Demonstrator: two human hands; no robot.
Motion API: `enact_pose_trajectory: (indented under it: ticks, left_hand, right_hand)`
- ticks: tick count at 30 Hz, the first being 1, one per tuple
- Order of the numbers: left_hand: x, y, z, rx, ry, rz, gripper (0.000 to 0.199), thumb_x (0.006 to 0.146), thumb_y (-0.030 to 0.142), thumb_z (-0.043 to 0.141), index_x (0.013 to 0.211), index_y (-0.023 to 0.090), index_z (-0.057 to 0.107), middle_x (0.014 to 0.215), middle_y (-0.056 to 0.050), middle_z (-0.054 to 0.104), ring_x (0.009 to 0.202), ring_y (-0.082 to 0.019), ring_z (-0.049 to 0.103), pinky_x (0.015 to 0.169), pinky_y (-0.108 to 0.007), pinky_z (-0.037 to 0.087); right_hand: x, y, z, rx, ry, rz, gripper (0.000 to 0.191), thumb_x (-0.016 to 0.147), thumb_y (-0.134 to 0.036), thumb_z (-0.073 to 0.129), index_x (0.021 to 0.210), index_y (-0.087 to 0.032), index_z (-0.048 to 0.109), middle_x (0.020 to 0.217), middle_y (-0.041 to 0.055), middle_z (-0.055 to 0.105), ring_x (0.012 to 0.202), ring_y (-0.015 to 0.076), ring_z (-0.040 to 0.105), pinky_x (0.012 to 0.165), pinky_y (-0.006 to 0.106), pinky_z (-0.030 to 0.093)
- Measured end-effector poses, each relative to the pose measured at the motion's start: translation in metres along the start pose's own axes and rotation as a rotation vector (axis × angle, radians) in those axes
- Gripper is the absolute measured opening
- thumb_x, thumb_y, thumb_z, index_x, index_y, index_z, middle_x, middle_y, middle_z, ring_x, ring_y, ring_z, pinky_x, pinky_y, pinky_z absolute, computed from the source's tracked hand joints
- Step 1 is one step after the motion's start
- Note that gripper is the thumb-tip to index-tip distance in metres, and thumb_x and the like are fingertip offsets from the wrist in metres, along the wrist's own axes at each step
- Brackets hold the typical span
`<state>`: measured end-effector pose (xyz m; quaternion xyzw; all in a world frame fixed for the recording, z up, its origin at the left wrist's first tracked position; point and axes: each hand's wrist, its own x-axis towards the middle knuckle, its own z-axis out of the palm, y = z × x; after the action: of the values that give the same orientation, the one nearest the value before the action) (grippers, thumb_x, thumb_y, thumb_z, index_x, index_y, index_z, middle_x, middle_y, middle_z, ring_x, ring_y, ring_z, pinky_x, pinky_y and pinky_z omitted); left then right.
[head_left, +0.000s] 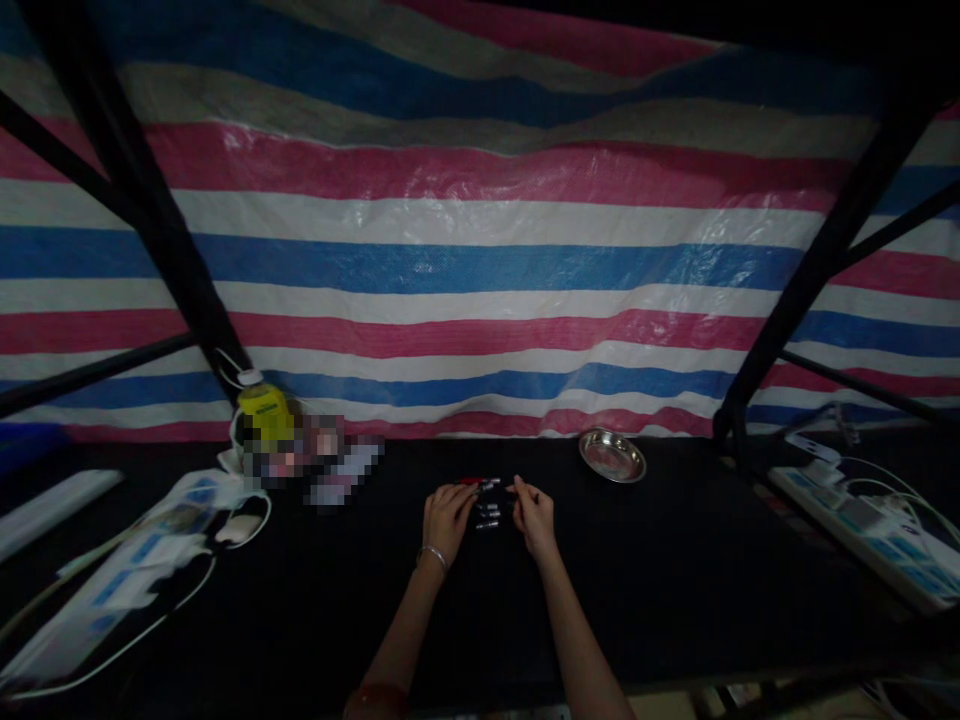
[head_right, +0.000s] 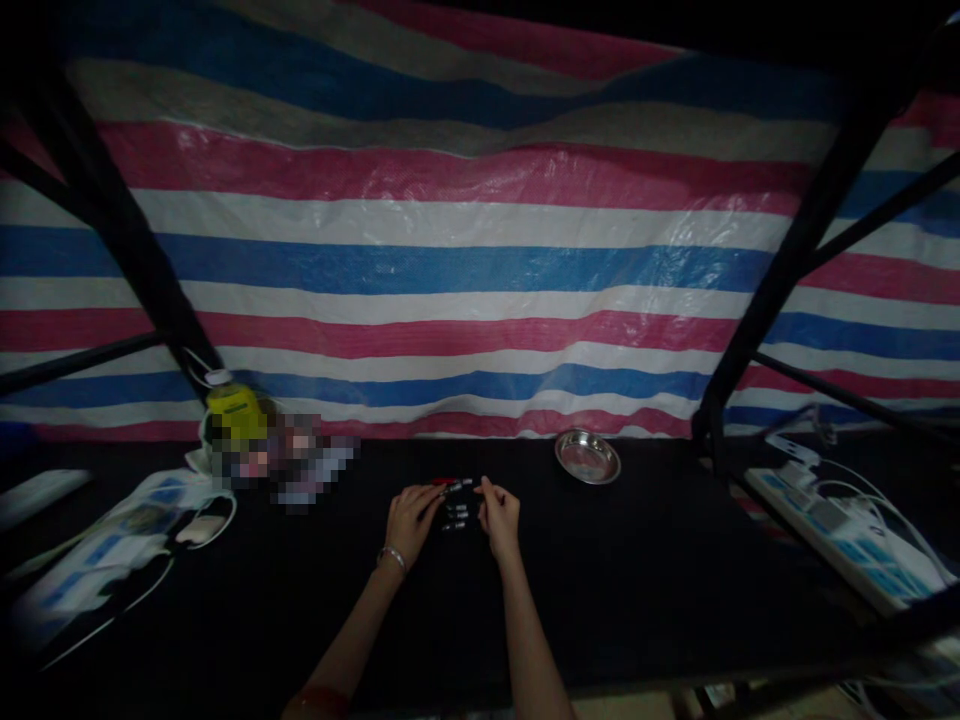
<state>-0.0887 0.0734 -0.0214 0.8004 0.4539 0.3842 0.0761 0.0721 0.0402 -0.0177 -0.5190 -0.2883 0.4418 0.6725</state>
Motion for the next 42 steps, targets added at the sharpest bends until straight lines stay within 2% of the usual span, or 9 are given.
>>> enact_pose_trajectory:
  ticks: [3, 6, 10, 13, 18, 24, 35, 38, 42]
  left_hand:
    - [0.004, -0.006, 0.002, -0.024, -0.009, -0.041, 0.024, 0.085, 0.028, 0.050, 0.102, 0.028, 0.066, 0.099, -0.003, 0.067, 0.095, -0.020, 0.057, 0.079, -0.035, 0.044]
    - [0.004, -0.009, 0.004, -0.021, -0.034, -0.061, 0.023, 0.084, 0.027, 0.051, 0.101, 0.028, 0.066, 0.099, -0.003, 0.067, 0.095, -0.020, 0.057, 0.080, -0.036, 0.044]
    - [0.003, -0.007, 0.005, -0.017, -0.074, -0.081, 0.024, 0.085, 0.026, 0.049, 0.102, 0.029, 0.065, 0.102, -0.002, 0.066, 0.098, -0.020, 0.055, 0.082, -0.036, 0.043]
    - [0.002, -0.007, 0.005, -0.011, -0.104, -0.076, 0.025, 0.086, 0.025, 0.047, 0.103, 0.029, 0.065, 0.103, -0.003, 0.065, 0.099, -0.020, 0.055, 0.082, -0.036, 0.043]
    - [0.001, -0.009, 0.008, -0.004, -0.121, -0.067, 0.027, 0.086, 0.023, 0.045, 0.104, 0.029, 0.064, 0.103, -0.003, 0.065, 0.100, -0.020, 0.054, 0.083, -0.037, 0.042]
    - [0.001, -0.007, 0.006, -0.002, -0.151, -0.065, 0.028, 0.085, 0.020, 0.044, 0.100, 0.028, 0.065, 0.101, -0.003, 0.065, 0.099, -0.020, 0.055, 0.082, -0.037, 0.042]
    - [0.001, -0.009, 0.008, -0.007, -0.116, -0.086, 0.024, 0.083, 0.019, 0.044, 0.092, 0.024, 0.066, 0.096, -0.004, 0.067, 0.097, -0.020, 0.056, 0.082, -0.037, 0.043]
    - [0.001, -0.010, 0.009, -0.022, -0.085, -0.105, 0.023, 0.083, 0.022, 0.044, 0.090, 0.024, 0.066, 0.095, -0.004, 0.067, 0.095, -0.021, 0.057, 0.081, -0.038, 0.044]
    - [0.002, -0.012, 0.009, -0.063, -0.062, -0.118, 0.022, 0.083, 0.023, 0.045, 0.088, 0.023, 0.066, 0.093, -0.004, 0.068, 0.093, -0.022, 0.058, 0.080, -0.038, 0.045]
  right_hand:
    - [0.000, -0.001, -0.002, -0.166, 0.174, -0.224, 0.050, 0.070, -0.064, 0.054, 0.057, -0.016, 0.059, 0.040, -0.0066, 0.038, 0.038, 0.0066, 0.034, 0.040, 0.020, 0.025]
    - [-0.004, -0.001, -0.003, -0.382, 0.199, -0.380, 0.049, 0.079, -0.060, 0.046, 0.056, -0.017, 0.057, 0.049, -0.0033, 0.047, 0.048, 0.0093, 0.042, 0.049, 0.021, 0.032]
    - [-0.008, 0.004, -0.005, -0.696, 0.175, -0.394, 0.047, 0.086, -0.053, 0.038, 0.060, -0.019, 0.058, 0.053, -0.0014, 0.052, 0.051, 0.0110, 0.045, 0.052, 0.023, 0.032]
    - [-0.007, 0.007, -0.006, -0.919, 0.179, -0.410, 0.040, 0.087, -0.045, 0.040, 0.064, -0.019, 0.061, 0.064, 0.0016, 0.056, 0.058, 0.0126, 0.050, 0.055, 0.023, 0.033]
    - [-0.009, 0.007, -0.005, -1.124, 0.108, -0.392, 0.025, 0.086, -0.034, 0.045, 0.077, -0.021, 0.065, 0.080, 0.0032, 0.057, 0.072, 0.0140, 0.056, 0.060, 0.023, 0.035]
    - [-0.009, 0.009, -0.003, -1.178, 0.080, -0.375, 0.020, 0.084, -0.032, 0.048, 0.084, -0.023, 0.066, 0.086, 0.0022, 0.056, 0.077, 0.0142, 0.057, 0.061, 0.023, 0.037]
    - [-0.007, 0.013, -0.002, -1.058, 0.112, -0.397, 0.020, 0.083, -0.030, 0.047, 0.083, -0.024, 0.066, 0.087, 0.0011, 0.058, 0.079, 0.0142, 0.058, 0.066, 0.024, 0.040]
    - [-0.004, 0.014, -0.003, -1.032, 0.128, -0.433, 0.019, 0.082, -0.031, 0.048, 0.086, -0.024, 0.066, 0.091, 0.0031, 0.058, 0.087, 0.0175, 0.055, 0.070, 0.026, 0.040]
    - [0.006, 0.013, -0.004, -0.972, 0.069, -0.533, 0.021, 0.080, -0.028, 0.053, 0.095, -0.025, 0.067, 0.096, 0.0067, 0.059, 0.095, 0.0222, 0.049, 0.078, 0.031, 0.040]
